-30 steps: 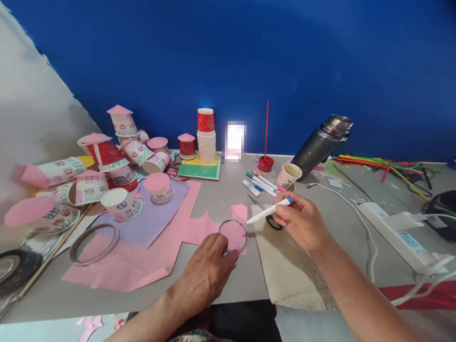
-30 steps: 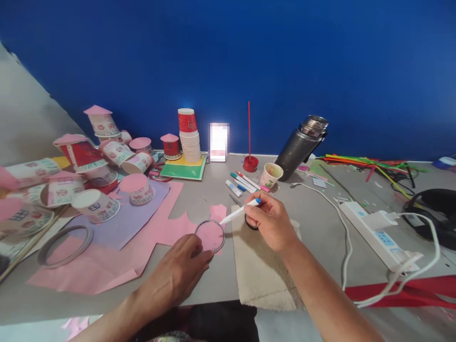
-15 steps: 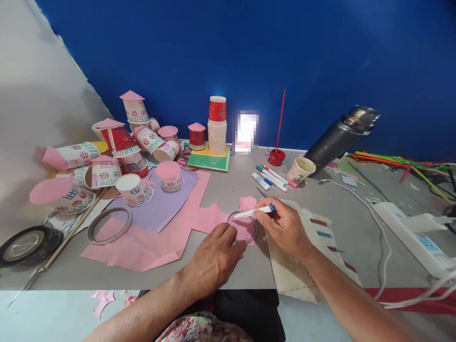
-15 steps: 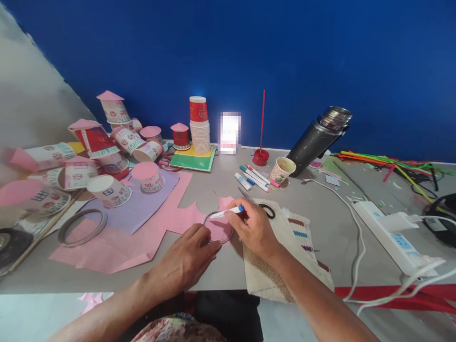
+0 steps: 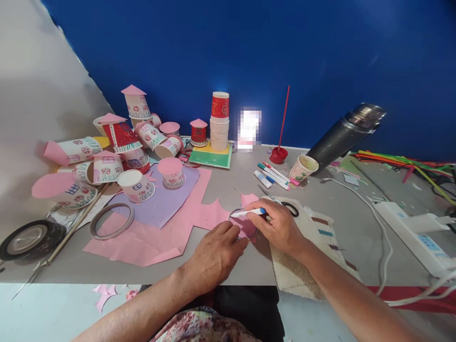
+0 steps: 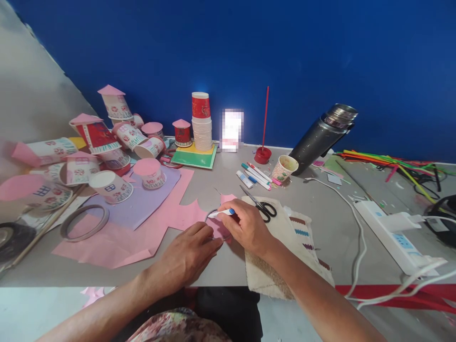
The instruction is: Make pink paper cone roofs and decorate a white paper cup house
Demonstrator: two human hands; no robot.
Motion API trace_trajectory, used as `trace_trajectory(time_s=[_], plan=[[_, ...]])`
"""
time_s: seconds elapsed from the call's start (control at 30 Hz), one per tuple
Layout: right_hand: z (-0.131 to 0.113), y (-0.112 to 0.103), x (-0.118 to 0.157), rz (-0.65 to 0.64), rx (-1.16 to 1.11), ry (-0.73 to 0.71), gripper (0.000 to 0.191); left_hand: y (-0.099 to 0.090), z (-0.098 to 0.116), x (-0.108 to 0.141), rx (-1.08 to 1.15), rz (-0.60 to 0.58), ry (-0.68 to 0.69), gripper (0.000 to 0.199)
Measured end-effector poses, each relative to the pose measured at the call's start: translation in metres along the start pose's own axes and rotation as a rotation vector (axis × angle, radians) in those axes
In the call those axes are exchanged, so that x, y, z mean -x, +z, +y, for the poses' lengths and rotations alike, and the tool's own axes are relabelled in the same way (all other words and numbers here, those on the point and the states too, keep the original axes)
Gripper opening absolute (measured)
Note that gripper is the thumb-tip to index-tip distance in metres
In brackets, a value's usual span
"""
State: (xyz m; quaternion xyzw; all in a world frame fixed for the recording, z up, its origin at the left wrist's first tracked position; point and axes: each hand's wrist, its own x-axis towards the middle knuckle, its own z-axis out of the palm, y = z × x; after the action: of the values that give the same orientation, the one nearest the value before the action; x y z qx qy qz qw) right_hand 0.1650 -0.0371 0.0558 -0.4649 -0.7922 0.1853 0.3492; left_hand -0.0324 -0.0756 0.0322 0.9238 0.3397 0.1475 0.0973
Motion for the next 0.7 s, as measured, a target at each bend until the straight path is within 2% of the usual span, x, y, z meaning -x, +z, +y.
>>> trace_trajectory(time_s=[0.3,0.5,0.7], plan=[[0.000,-0.013,-0.002,-0.040,0.270,-0.053,0.014,0.004,-0.001,0.001,-0.024,-0.019,0.000,0.020],[-0.010,-0.025,-0.007,-0.189,0.541,-0.099,0.018,0.002,0.001,0.001,-0.024,-0.035,-0.010,0.016],[-0.026,-0.035,-0.020,-0.407,0.506,0.034,0.017,0.000,0.001,0.001,-0.020,-0.047,-0.011,0.019]])
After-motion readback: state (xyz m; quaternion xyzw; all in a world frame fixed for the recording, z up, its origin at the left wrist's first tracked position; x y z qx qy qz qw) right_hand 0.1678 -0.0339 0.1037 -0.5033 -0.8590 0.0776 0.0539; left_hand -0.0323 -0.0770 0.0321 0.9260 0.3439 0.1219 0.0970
